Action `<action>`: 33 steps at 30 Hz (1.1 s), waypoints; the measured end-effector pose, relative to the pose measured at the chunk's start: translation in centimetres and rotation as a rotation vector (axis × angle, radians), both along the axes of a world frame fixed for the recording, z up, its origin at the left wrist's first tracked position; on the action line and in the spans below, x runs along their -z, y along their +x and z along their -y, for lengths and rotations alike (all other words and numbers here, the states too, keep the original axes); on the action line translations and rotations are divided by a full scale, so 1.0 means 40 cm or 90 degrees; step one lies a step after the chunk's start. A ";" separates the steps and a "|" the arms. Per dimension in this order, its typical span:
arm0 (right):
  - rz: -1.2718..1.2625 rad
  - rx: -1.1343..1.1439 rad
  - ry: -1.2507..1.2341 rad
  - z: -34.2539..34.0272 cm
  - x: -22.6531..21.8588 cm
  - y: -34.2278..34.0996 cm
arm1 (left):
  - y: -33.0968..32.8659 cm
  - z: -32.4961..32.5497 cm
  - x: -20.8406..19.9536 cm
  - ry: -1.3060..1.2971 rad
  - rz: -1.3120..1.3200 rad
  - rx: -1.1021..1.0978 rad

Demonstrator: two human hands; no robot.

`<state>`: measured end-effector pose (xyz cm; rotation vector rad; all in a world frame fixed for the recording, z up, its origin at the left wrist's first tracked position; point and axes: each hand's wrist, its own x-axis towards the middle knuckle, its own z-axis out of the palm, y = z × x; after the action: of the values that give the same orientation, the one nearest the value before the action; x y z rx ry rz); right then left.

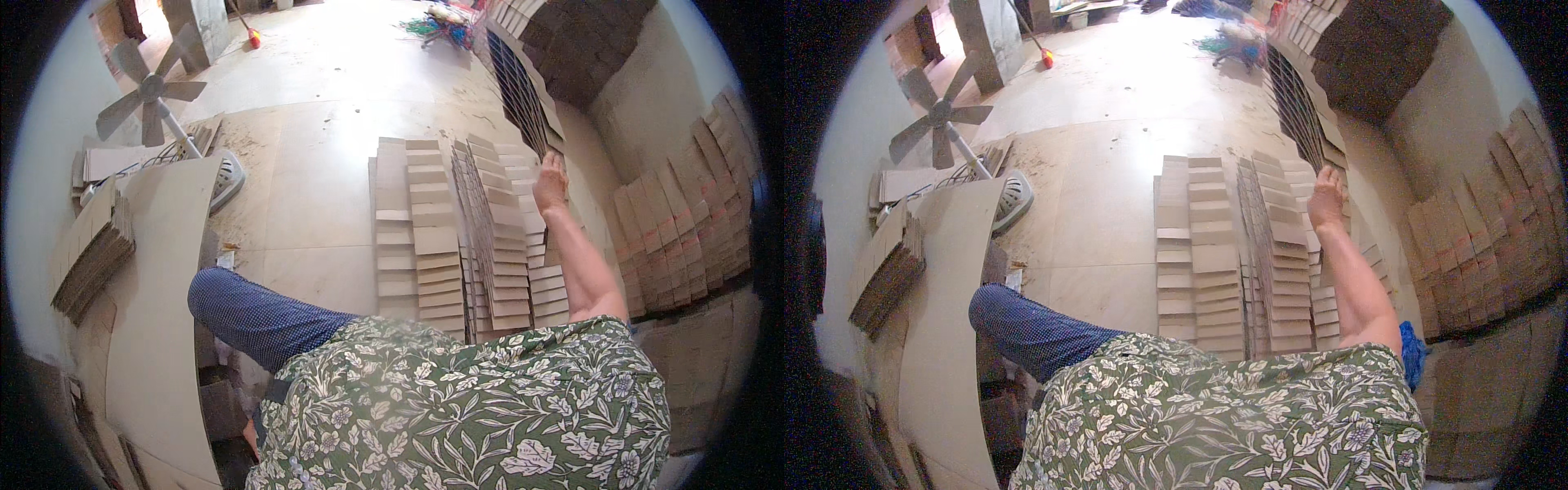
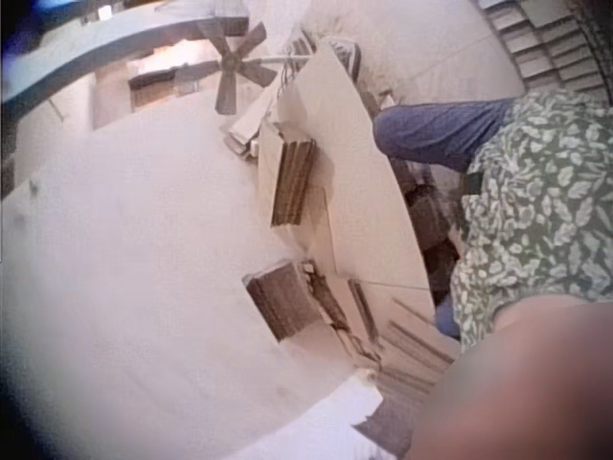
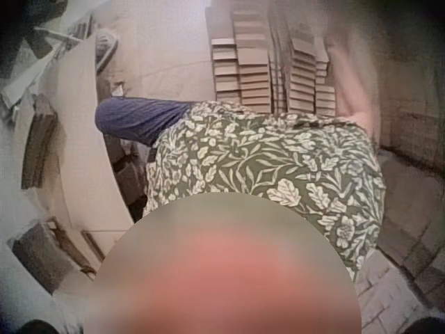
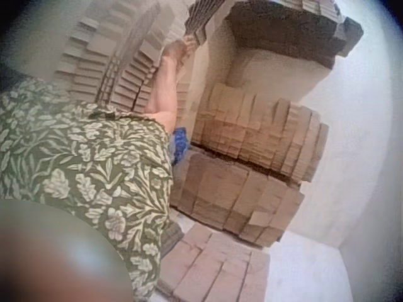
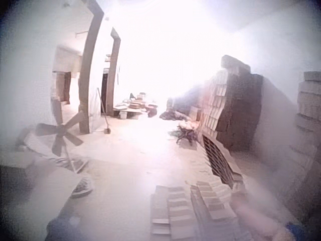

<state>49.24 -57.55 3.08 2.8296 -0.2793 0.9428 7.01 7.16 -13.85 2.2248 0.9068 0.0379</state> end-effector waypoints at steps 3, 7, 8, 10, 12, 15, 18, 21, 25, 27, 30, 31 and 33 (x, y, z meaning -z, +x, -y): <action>-0.087 0.085 0.064 0.022 0.047 -0.059 | 0.010 0.005 -0.009 -0.003 -0.020 -0.006; -0.115 0.220 0.024 0.148 0.169 -0.118 | 0.041 -0.012 -0.021 0.001 -0.042 0.016; -0.108 0.231 -0.003 0.174 0.186 -0.119 | 0.045 -0.013 -0.027 -0.001 -0.046 0.015; -0.138 0.265 -0.014 0.207 0.192 -0.135 | 0.053 -0.011 -0.028 0.006 -0.058 0.014; -0.175 0.287 -0.028 0.243 0.187 -0.141 | 0.065 0.020 -0.022 0.004 -0.062 0.012; -0.242 0.293 -0.061 0.197 0.238 -0.192 | 0.036 -0.043 -0.044 0.017 -0.076 0.003; -0.305 0.299 -0.134 0.200 0.302 -0.269 | 0.047 -0.046 -0.042 0.002 -0.084 0.015; -0.435 0.281 -0.113 0.177 0.363 -0.307 | 0.048 -0.038 -0.048 -0.001 -0.085 0.010; -0.426 0.254 -0.061 0.196 0.410 -0.334 | 0.043 -0.042 -0.055 -0.005 -0.088 0.007; -0.447 0.238 -0.068 0.198 0.412 -0.363 | 0.039 -0.043 -0.058 -0.008 -0.087 0.004; -0.476 0.220 -0.093 0.181 0.410 -0.371 | 0.021 -0.049 -0.068 -0.014 -0.083 -0.003; -0.486 0.212 -0.105 0.171 0.412 -0.367 | 0.012 -0.048 -0.073 -0.014 -0.079 -0.012; -0.450 0.134 -0.079 0.148 0.393 -0.363 | -0.021 -0.042 -0.091 -0.027 -0.059 -0.038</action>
<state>34.72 -63.48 -12.65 2.7305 -0.3923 -0.0976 6.18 8.86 -10.23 2.1751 1.0152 -0.0562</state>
